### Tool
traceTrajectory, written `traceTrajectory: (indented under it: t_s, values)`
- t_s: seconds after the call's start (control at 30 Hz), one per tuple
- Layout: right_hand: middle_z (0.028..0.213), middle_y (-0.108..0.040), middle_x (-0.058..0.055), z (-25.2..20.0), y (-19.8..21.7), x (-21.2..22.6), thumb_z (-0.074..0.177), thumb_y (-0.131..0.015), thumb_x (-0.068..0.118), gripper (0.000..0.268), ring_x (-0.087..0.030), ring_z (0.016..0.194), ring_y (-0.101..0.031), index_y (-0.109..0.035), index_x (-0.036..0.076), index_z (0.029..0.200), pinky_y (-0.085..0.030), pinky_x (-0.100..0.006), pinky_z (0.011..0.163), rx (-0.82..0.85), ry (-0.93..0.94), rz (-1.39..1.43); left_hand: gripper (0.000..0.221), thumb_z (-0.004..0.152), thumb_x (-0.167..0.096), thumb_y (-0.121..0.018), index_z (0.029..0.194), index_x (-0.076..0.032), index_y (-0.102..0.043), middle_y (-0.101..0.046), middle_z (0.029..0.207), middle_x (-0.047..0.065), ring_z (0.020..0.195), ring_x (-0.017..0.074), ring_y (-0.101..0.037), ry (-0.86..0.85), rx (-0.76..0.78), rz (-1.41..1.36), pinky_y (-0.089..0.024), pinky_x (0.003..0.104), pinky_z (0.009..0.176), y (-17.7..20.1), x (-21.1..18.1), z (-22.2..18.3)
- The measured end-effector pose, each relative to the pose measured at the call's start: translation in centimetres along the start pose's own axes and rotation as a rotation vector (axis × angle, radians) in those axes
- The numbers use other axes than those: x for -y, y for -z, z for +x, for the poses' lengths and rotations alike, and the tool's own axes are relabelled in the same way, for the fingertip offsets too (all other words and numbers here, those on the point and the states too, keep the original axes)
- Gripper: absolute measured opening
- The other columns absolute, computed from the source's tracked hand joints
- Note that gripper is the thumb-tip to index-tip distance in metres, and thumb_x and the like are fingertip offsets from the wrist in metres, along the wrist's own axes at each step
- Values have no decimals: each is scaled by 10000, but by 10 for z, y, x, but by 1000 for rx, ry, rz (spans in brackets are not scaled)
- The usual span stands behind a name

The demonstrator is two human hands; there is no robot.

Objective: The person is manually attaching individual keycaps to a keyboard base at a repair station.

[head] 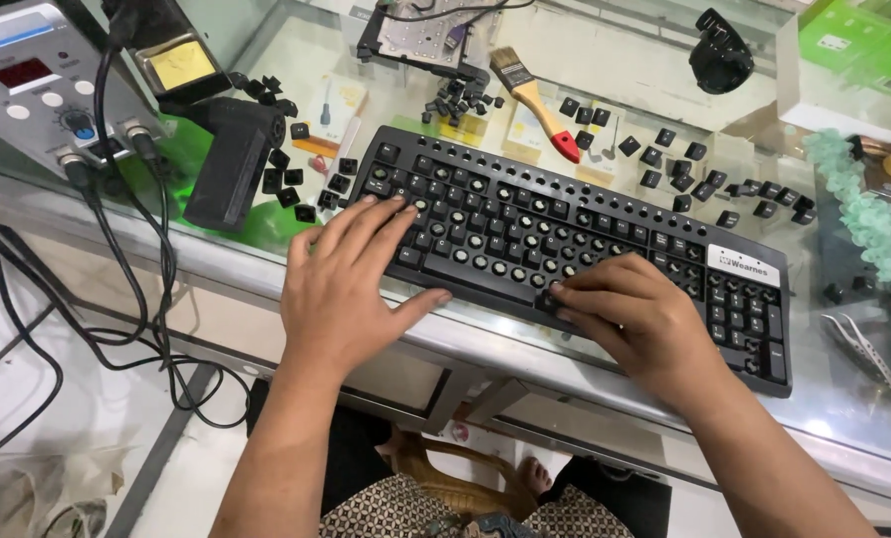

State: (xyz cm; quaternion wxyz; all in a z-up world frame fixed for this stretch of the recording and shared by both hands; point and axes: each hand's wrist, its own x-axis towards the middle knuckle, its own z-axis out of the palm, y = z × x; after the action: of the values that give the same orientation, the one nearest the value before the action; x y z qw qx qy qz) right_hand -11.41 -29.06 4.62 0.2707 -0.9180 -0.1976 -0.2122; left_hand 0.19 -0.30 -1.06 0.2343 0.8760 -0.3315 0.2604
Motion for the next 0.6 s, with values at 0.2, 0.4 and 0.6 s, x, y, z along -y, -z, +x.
traceTrajectory:
  t_s: [0.2,0.4,0.6]
  values:
    - [961,-815,-104,5,2,11,884,-798,31,132,-327,938,-747,-811,52,1014,-608,-416,823,-18,-158,63,827,811,-738,-711,1447,-219,-606,-597,1475,6,1388,241,-524,2,-2,-5,-367,509,1043,1,0,0]
    - [967,-824,-83,4,3,14,864,-820,47,137,-294,946,-723,-826,82,997,-590,-405,837,-13,-226,46,816,845,-782,-647,1446,-233,-606,-592,1479,-4,1393,232,-521,0,9,38,-377,509,1045,1,0,0]
    - [973,-814,-67,0,2,7,878,-811,38,104,-291,945,-690,-824,88,968,-582,-375,820,-12,-114,-30,806,848,-762,-668,1441,-218,-615,-600,1467,8,1389,239,-521,-5,2,8,-370,506,1040,1,1,0]
